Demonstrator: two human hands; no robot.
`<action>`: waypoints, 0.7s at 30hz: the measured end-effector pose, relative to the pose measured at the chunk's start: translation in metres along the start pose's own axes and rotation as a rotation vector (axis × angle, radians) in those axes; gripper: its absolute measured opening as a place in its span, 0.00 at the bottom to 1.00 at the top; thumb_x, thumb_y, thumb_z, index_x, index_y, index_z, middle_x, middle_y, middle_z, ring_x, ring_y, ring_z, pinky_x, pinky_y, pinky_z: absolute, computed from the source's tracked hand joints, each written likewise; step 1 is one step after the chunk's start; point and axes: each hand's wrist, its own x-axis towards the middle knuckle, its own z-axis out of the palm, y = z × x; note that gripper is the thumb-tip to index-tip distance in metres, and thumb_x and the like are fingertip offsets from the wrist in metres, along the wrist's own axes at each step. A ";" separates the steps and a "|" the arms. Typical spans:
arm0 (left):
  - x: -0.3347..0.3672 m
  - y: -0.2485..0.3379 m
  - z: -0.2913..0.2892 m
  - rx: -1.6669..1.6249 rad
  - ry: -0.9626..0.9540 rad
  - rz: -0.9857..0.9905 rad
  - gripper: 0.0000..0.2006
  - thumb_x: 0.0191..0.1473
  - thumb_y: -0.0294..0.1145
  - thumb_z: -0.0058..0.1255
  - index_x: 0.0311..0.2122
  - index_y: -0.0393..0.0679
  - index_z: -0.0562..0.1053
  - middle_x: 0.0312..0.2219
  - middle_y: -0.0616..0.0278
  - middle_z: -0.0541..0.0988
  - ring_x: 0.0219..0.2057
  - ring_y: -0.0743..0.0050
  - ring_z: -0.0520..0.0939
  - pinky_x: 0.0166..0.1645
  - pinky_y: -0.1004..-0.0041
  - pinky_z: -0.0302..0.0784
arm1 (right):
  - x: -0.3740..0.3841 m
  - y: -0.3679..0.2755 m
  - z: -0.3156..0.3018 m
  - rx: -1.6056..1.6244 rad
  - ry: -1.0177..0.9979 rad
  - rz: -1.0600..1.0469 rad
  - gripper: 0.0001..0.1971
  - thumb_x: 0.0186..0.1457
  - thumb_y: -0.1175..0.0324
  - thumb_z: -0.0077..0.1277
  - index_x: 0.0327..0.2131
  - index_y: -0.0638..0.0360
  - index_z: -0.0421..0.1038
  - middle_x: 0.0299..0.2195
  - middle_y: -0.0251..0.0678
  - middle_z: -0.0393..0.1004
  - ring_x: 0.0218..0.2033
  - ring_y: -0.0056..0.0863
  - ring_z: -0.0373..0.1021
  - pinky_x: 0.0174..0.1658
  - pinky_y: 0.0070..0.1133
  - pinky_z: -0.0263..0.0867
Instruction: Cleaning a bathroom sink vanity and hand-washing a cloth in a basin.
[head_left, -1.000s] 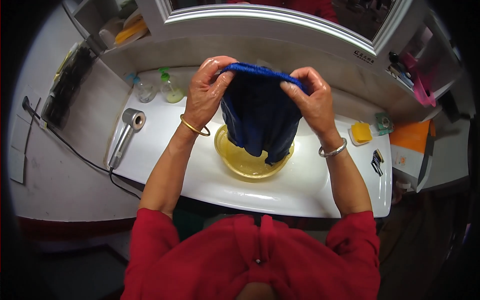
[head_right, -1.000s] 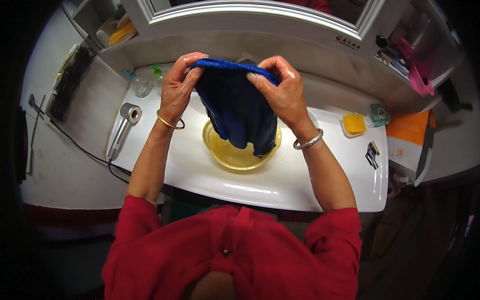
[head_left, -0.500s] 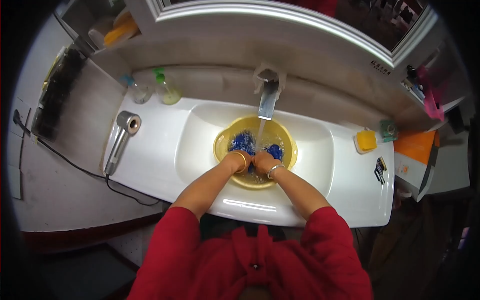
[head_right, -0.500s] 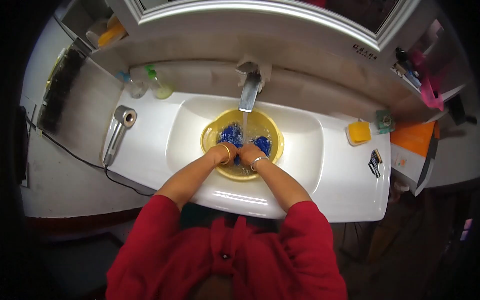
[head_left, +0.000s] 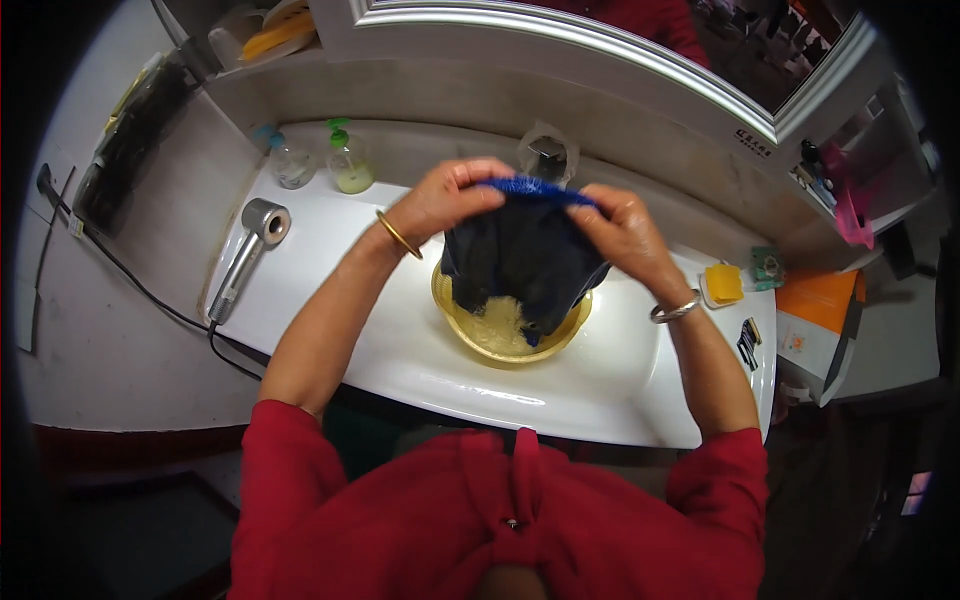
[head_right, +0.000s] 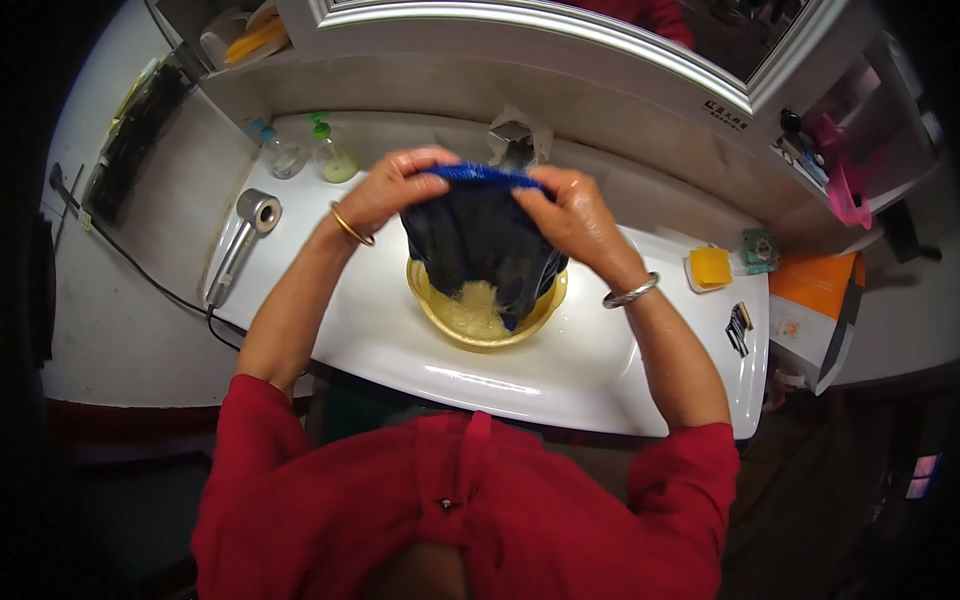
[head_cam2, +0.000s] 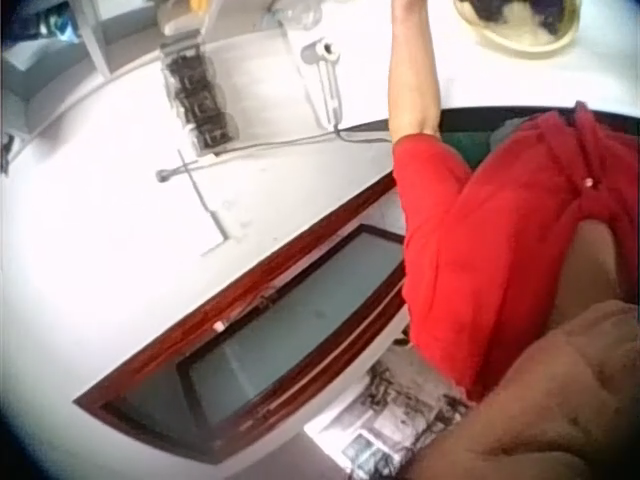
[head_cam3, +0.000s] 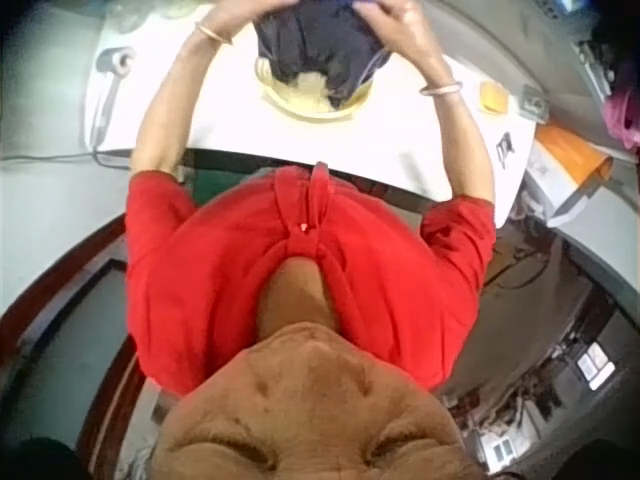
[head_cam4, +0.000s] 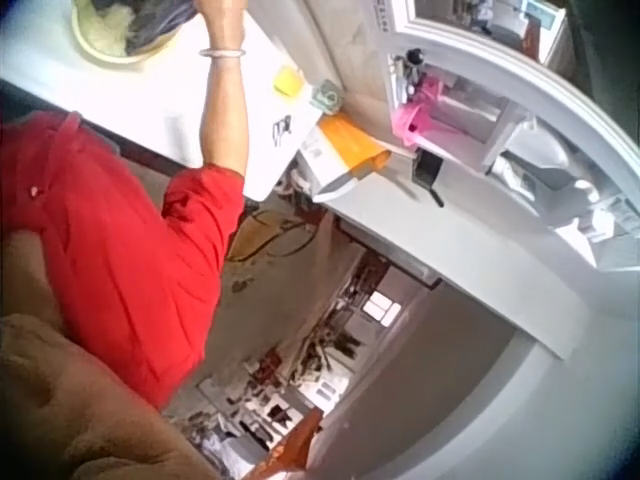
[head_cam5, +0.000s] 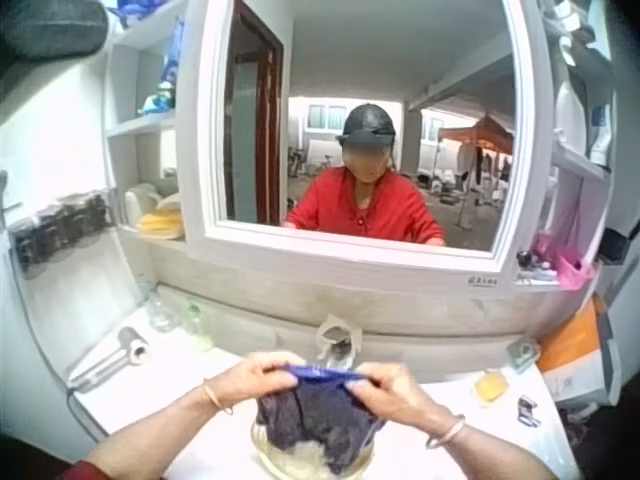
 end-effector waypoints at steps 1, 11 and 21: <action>0.000 0.016 -0.001 -0.055 0.053 0.077 0.11 0.49 0.26 0.49 0.41 0.41 0.71 0.34 0.72 0.73 0.37 0.89 0.71 0.46 0.83 0.66 | 0.004 -0.017 -0.006 -0.023 0.032 -0.077 0.08 0.51 0.69 0.48 0.27 0.66 0.71 0.19 0.27 0.69 0.23 0.12 0.63 0.26 0.15 0.61; 0.008 -0.045 0.009 0.312 0.168 0.109 0.06 0.39 0.19 0.47 0.25 0.42 0.73 0.23 0.71 0.72 0.28 0.86 0.71 0.34 0.83 0.67 | 0.001 0.055 0.033 -0.214 0.080 -0.140 0.08 0.46 0.68 0.52 0.28 0.65 0.72 0.23 0.44 0.70 0.26 0.33 0.68 0.31 0.25 0.63; -0.014 -0.193 0.065 1.286 -0.515 -0.496 0.13 0.38 0.30 0.51 0.34 0.43 0.76 0.33 0.50 0.77 0.37 0.55 0.78 0.42 0.65 0.71 | -0.036 0.175 0.142 -0.755 -0.735 0.265 0.12 0.39 0.66 0.51 0.31 0.59 0.74 0.28 0.49 0.73 0.34 0.43 0.71 0.39 0.30 0.67</action>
